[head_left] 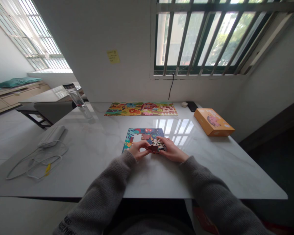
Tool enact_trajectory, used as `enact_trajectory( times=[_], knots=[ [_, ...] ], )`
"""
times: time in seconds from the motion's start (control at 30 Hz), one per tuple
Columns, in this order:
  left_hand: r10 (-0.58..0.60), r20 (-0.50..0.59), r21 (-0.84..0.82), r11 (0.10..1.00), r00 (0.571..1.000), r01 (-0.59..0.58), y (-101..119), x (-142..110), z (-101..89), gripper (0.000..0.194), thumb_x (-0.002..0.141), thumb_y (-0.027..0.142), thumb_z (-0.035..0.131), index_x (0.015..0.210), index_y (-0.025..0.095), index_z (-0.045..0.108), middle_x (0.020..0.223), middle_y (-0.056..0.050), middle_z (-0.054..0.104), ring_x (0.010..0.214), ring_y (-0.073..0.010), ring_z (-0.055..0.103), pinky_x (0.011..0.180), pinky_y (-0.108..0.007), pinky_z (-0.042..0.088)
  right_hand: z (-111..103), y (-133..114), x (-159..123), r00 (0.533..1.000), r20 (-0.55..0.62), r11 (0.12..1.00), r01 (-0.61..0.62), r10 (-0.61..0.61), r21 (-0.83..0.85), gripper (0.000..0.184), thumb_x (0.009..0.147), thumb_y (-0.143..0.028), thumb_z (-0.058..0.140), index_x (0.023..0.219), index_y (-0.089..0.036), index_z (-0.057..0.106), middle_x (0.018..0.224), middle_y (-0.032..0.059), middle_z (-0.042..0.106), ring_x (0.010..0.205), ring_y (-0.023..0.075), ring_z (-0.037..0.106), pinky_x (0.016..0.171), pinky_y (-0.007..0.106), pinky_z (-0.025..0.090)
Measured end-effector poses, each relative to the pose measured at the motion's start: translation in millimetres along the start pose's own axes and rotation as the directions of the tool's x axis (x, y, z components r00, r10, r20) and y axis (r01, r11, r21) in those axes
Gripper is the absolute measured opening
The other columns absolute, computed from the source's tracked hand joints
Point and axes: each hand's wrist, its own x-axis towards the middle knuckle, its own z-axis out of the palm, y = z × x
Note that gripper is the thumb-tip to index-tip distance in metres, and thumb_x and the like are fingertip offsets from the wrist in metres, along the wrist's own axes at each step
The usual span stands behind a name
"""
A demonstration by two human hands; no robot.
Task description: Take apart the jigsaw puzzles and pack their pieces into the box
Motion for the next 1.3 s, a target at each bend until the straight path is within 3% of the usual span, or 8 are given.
enact_trajectory(
  times=[0.13,0.27,0.43,0.7,0.97,1.1,1.23,1.3],
  knots=[
    [0.096,0.089,0.260,0.959,0.991,-0.116,-1.2,-1.1,-0.6,0.023,0.086,0.036,0.061,0.074,0.016,0.061,0.074,-0.002,0.057,0.068,-0.0130,0.052,0.065,-0.026,0.044,0.4,1.4,-0.3,1.000,-0.005,1.000,0.009,-0.009,-0.006,0.067,0.082,-0.022,0.066,0.144,-0.022,0.041,0.133,0.0140,0.056,0.121,0.0306,0.052,0.104,0.050,0.041],
    [-0.030,0.141,0.364,0.931,0.989,-0.024,-10.7,-1.7,4.9,0.017,0.082,0.029,0.062,0.071,0.017,0.056,0.062,0.004,0.051,0.056,-0.0097,0.044,0.055,-0.023,0.037,-0.1,-0.4,-0.4,1.000,-0.020,1.000,0.006,-0.006,-0.010,0.065,0.084,-0.027,0.067,0.144,-0.024,0.042,0.131,0.0128,0.058,0.119,0.0300,0.053,0.103,0.050,0.042],
    [-0.118,0.099,0.469,0.881,0.988,0.059,-17.1,-0.7,11.8,0.018,0.076,0.028,0.066,0.075,0.020,0.050,0.058,0.006,0.049,0.051,-0.0102,0.045,0.052,-0.023,0.033,0.0,-1.5,0.4,1.000,-0.011,1.000,-0.018,0.017,-0.009,0.066,0.083,-0.026,0.069,0.143,-0.023,0.043,0.130,0.0126,0.059,0.119,0.0299,0.053,0.103,0.050,0.043],
    [-0.088,0.026,0.530,0.846,0.996,0.061,-12.6,2.5,17.7,0.025,0.081,0.036,0.066,0.073,0.021,0.047,0.057,0.006,0.047,0.052,-0.0119,0.045,0.055,-0.025,0.033,-3.9,0.5,-0.1,1.000,0.026,1.000,-0.003,0.003,-0.006,0.064,0.086,-0.030,0.065,0.145,-0.023,0.041,0.133,0.0134,0.057,0.120,0.0303,0.053,0.104,0.051,0.043],
    [-0.087,-0.044,0.449,0.888,0.995,0.098,-16.8,3.8,19.8,0.023,0.080,0.035,0.067,0.079,0.020,0.049,0.063,0.005,0.052,0.053,-0.0116,0.046,0.053,-0.024,0.033,-8.0,-4.4,-0.9,0.996,0.075,0.999,-0.050,0.049,0.015,0.053,0.100,-0.044,0.039,0.149,-0.023,0.036,0.139,0.0131,0.053,0.126,0.0305,0.047,0.110,0.054,0.034],
    [-0.093,-0.045,0.422,0.901,0.995,0.103,-16.5,5.3,21.8,0.024,0.079,0.033,0.067,0.084,0.021,0.046,0.067,0.006,0.052,0.056,-0.0118,0.047,0.054,-0.024,0.034,-3.4,-6.7,-3.1,0.995,0.082,0.998,-0.052,0.055,-0.041,0.062,0.098,-0.048,0.044,0.153,-0.023,0.027,0.137,0.0146,0.051,0.124,0.0321,0.047,0.109,0.056,0.033],
    [-0.101,-0.026,0.408,0.907,0.995,0.103,-15.0,4.2,24.0,0.021,0.079,0.029,0.065,0.083,0.021,0.046,0.063,0.007,0.049,0.053,-0.0117,0.046,0.053,-0.024,0.034,2.6,-7.3,-4.5,0.997,0.069,0.992,-0.032,0.041,-0.123,0.072,0.090,-0.036,0.057,0.153,-0.025,0.024,0.133,0.0147,0.051,0.118,0.0338,0.049,0.105,0.058,0.034],
    [-0.064,0.026,0.421,0.906,0.998,0.047,-14.2,3.6,20.5,0.018,0.080,0.028,0.064,0.085,0.020,0.049,0.061,0.007,0.050,0.052,-0.0117,0.047,0.057,-0.025,0.038,3.6,-7.0,-4.4,0.998,0.058,0.992,-0.028,0.035,-0.125,0.072,0.087,-0.031,0.059,0.151,-0.024,0.027,0.132,0.0145,0.051,0.117,0.0338,0.049,0.104,0.057,0.036]
  ],
)
